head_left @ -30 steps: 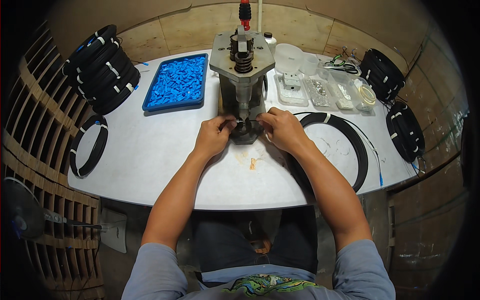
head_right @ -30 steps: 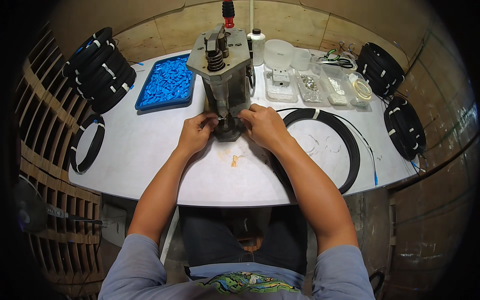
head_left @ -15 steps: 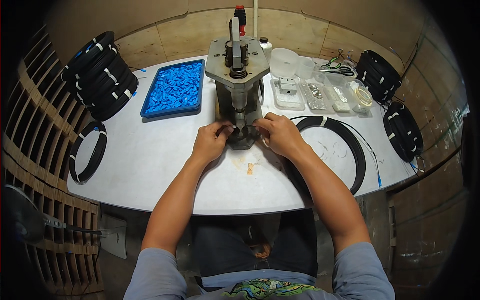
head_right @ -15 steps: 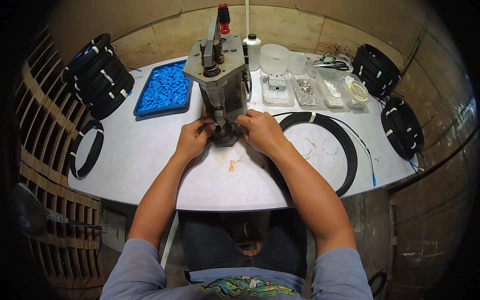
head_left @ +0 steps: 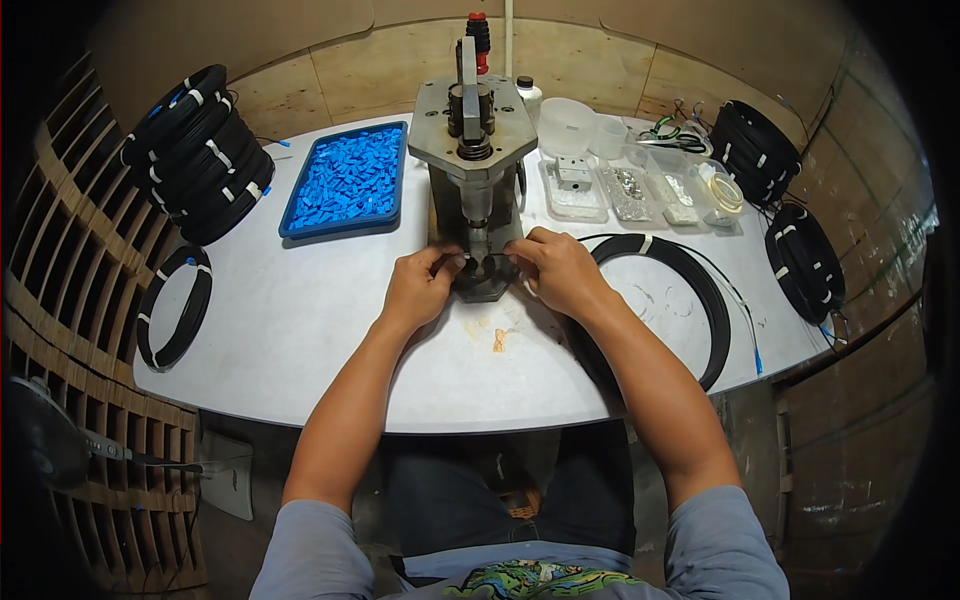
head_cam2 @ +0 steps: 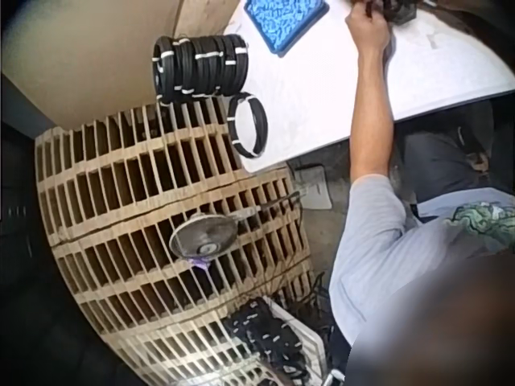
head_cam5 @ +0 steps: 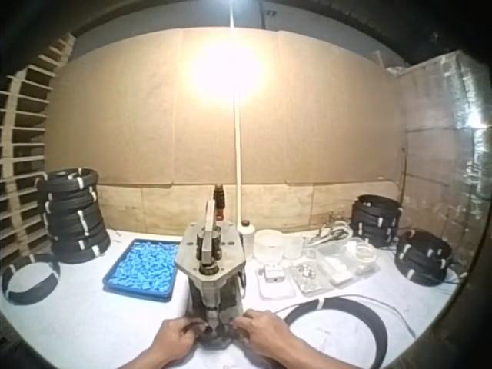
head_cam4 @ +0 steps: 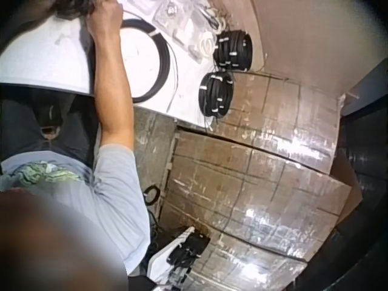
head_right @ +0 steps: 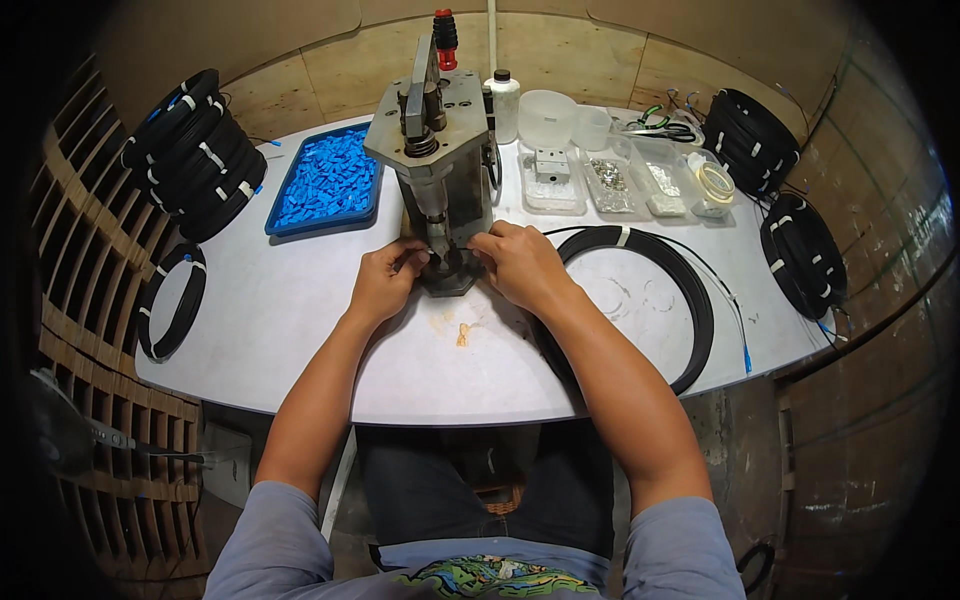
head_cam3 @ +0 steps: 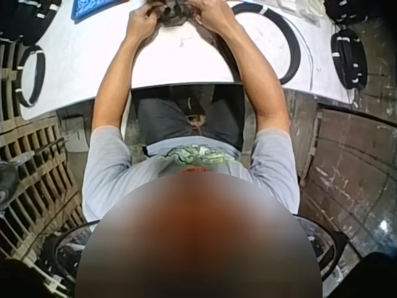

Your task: Assembling components onto a fiber optic cable using a workbench press and hand tools.

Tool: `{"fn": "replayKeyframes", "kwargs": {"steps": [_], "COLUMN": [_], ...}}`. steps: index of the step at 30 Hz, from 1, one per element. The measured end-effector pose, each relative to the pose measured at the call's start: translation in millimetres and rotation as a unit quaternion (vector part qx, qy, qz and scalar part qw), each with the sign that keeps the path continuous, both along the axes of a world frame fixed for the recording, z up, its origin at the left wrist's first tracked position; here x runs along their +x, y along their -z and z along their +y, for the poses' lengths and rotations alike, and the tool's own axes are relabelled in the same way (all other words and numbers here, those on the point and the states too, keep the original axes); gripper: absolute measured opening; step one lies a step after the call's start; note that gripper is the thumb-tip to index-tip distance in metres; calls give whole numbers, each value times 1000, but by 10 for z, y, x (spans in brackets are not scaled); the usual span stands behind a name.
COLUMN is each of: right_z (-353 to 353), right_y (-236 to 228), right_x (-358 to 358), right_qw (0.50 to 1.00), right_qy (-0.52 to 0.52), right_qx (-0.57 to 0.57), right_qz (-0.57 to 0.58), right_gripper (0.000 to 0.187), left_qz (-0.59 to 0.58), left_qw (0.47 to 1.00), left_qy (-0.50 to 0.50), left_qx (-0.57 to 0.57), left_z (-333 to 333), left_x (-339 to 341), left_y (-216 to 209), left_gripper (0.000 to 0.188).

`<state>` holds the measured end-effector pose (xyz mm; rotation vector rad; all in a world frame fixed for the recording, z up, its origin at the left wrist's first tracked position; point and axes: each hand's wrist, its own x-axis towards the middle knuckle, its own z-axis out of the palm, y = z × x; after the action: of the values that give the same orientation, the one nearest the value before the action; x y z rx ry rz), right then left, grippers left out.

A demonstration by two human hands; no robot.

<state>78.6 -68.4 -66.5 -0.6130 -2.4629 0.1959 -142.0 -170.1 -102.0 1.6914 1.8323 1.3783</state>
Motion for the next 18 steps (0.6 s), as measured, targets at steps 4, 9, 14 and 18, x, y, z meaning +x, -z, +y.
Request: {"fn": "replayKeyframes", "kwargs": {"steps": [4, 9, 14, 18], "right_z": [25, 41, 34, 32], "right_y": [24, 42, 41, 36], "right_x": [4, 1, -7, -2], "right_qw": [1000, 1000, 1000, 1000], "right_qy": [-7, -14, -15, -13], "right_qx": [1, 7, 6, 11], "right_qz": [-14, 0, 2, 6], "right_gripper": [36, 36, 34, 31], "left_qz": [-5, 4, -4, -15], "left_qw": [1000, 1000, 1000, 1000], "left_qy": [-7, -11, -9, -12], "left_qx": [-10, -4, 11, 17], "left_z": [-7, -11, -17, -1], "left_x": [11, 26, 25, 27], "left_y": [-13, -32, -30, -15], "left_gripper": [21, 20, 19, 19]}}
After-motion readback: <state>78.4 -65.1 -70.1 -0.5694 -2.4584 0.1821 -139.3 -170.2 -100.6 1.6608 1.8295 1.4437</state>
